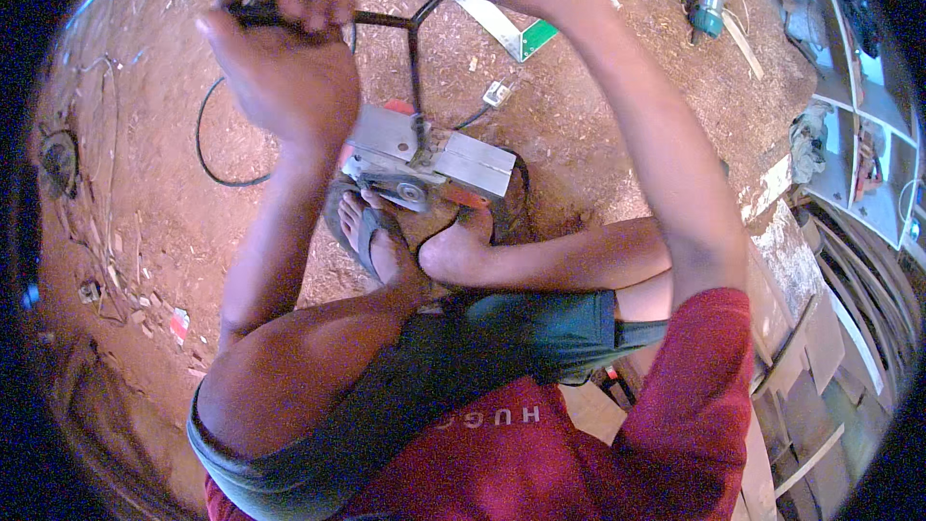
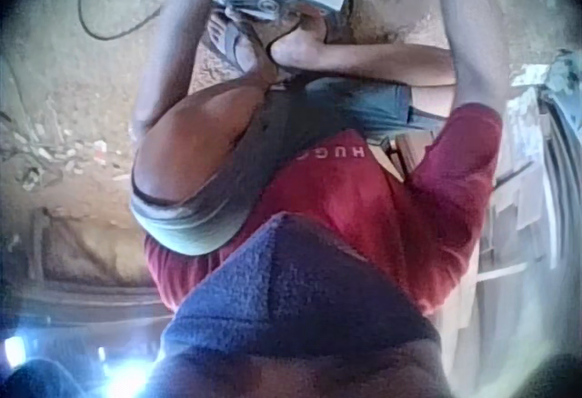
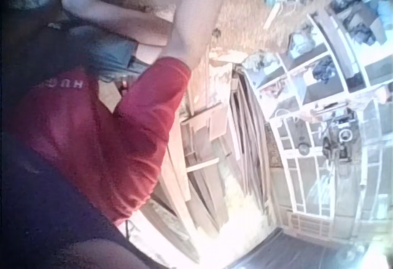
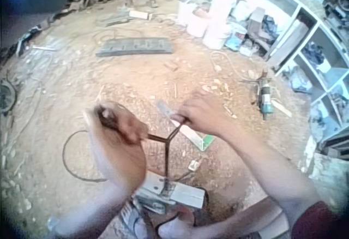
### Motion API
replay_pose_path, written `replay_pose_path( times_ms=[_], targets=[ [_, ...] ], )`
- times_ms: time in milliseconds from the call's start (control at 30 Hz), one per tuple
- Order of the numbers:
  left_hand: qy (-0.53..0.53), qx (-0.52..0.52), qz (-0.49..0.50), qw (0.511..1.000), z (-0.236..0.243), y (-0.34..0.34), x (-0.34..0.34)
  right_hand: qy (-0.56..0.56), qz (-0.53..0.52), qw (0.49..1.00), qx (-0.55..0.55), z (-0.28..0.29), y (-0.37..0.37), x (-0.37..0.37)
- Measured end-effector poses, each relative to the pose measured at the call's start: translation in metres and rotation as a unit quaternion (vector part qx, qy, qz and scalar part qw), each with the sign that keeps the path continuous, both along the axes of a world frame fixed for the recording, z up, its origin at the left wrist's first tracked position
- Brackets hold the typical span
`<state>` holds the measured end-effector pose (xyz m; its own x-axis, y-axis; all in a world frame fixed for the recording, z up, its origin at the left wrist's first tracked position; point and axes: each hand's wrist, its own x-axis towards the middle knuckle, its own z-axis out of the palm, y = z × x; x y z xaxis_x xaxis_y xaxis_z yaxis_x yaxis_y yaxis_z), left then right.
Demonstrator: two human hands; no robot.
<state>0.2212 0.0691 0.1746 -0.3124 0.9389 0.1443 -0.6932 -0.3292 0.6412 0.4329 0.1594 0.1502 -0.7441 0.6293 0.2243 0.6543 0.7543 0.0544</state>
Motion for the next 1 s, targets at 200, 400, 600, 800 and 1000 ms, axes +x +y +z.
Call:
replay_pose_path(
  times_ms=[200,400,600,800,1000],
  targets=[
    [-0.173,-0.213,-0.096,0.957,-0.057,0.041,-0.023,-0.109,-0.024,0.993,-0.036,0.08,-0.088,0.004],
    [-0.211,-0.282,-0.134,0.926,-0.078,0.044,-0.01,-0.154,-0.055,0.984,-0.066,0.1,-0.11,-0.017],
    [-0.204,-0.291,-0.156,0.922,-0.083,0.049,-0.015,-0.175,-0.067,0.98,-0.065,0.104,-0.113,-0.03],
    [-0.205,-0.28,-0.193,0.918,-0.087,0.05,-0.017,-0.192,-0.069,0.976,-0.074,0.109,-0.118,-0.037],
    [0.117,-0.295,-0.213,0.924,-0.101,0.032,-0.023,-0.196,-0.082,0.974,-0.081,0.111,-0.123,-0.038]
  ],
)
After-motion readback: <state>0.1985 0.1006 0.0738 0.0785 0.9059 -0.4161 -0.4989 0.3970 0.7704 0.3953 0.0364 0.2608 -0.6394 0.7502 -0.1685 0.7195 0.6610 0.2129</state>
